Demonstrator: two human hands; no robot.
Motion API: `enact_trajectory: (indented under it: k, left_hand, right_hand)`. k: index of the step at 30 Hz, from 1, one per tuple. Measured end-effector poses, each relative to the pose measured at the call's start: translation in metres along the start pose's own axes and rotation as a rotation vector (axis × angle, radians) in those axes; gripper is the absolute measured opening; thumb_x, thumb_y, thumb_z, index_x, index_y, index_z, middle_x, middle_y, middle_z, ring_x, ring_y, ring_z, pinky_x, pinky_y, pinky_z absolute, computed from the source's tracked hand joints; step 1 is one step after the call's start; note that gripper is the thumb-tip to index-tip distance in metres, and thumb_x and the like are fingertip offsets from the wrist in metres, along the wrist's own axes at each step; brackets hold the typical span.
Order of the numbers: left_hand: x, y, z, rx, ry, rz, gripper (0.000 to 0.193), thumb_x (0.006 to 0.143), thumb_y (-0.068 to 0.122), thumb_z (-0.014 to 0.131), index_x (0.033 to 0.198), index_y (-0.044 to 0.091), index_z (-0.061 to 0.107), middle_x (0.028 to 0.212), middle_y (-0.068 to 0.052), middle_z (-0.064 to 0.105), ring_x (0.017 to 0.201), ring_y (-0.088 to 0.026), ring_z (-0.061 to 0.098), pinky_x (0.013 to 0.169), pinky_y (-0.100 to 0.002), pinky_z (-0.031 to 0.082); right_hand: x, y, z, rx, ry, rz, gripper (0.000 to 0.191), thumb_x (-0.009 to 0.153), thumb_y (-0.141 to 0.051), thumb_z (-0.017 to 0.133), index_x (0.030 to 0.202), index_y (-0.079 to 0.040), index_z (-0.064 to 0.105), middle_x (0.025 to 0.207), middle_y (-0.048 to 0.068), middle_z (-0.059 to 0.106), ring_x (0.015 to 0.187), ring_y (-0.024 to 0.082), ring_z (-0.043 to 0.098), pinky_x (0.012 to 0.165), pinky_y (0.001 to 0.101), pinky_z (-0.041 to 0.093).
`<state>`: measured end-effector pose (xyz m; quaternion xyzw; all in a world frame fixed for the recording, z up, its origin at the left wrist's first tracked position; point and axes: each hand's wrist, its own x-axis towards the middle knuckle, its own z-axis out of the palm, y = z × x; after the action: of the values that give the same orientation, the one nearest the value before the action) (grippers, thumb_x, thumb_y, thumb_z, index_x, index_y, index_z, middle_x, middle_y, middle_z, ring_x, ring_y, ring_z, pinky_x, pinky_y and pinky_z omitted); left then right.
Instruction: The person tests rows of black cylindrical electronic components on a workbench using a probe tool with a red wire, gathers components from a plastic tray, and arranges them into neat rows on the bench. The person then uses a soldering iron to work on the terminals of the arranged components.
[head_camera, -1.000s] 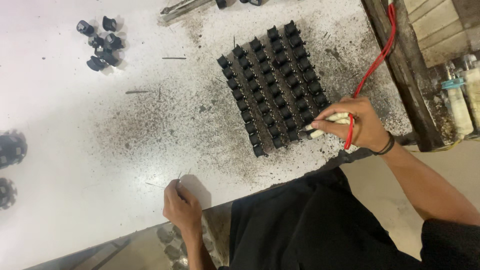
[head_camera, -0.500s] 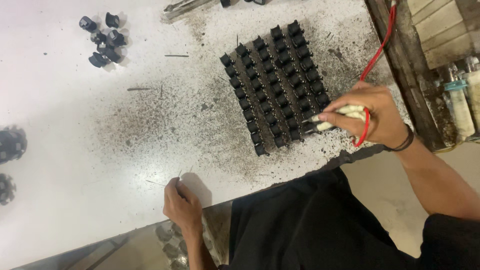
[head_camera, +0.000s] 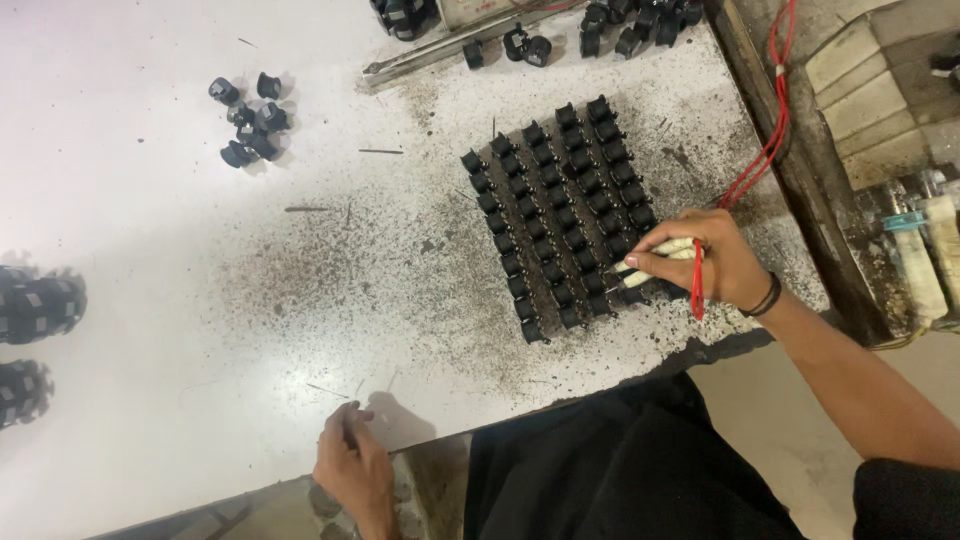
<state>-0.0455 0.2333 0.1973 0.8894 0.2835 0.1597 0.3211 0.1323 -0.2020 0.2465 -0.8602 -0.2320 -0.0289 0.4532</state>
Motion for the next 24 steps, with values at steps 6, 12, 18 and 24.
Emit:
enact_trajectory:
  k: [6,12,18,24]
  left_hand:
    - [-0.023,-0.035,-0.021,0.052,0.115,-0.011,0.024,0.099,0.002,0.061,0.115,0.002,0.079,0.101,-0.017,0.063,0.08,-0.023,0.059,0.07,-0.034,0.048]
    - [-0.036,-0.06,-0.031,-0.313,0.177,-0.366,0.03,0.098,0.005,0.066,0.126,-0.004,0.062,0.1,-0.013,0.067,0.085,-0.016,0.064,0.071,-0.029,0.053]
    - [-0.031,-0.101,-0.027,-0.305,0.158,-0.582,0.035,0.097,0.012,0.073,0.119,-0.011,0.059,0.096,-0.018,0.071,0.078,-0.02,0.068,0.064,-0.033,0.055]
    - [-0.017,-0.16,-0.015,-0.471,-0.047,-0.807,0.026,0.097,0.026,0.068,0.093,0.0,0.069,0.073,-0.016,0.067,0.059,-0.023,0.064,0.054,-0.038,0.054]
  right_hand:
    - [0.0,-0.006,-0.017,0.052,-0.055,0.003,0.013,0.082,-0.014,0.084,0.092,-0.007,0.08,0.069,0.002,0.072,0.055,0.008,0.059,0.051,0.0256,0.039]
    - [0.006,0.009,-0.011,0.089,-0.036,0.218,0.014,0.087,-0.015,0.084,0.095,-0.004,0.081,0.062,0.004,0.067,0.051,0.007,0.052,0.048,0.0245,0.034]
    - [0.013,0.022,0.004,0.137,0.005,0.256,0.016,0.085,-0.017,0.085,0.093,-0.005,0.079,0.073,0.003,0.072,0.06,0.005,0.06,0.05,0.0239,0.044]
    - [0.017,0.021,-0.001,0.039,-0.017,0.101,0.014,0.084,-0.016,0.085,0.091,-0.005,0.08,0.063,0.003,0.066,0.054,0.007,0.055,0.049,0.0258,0.039]
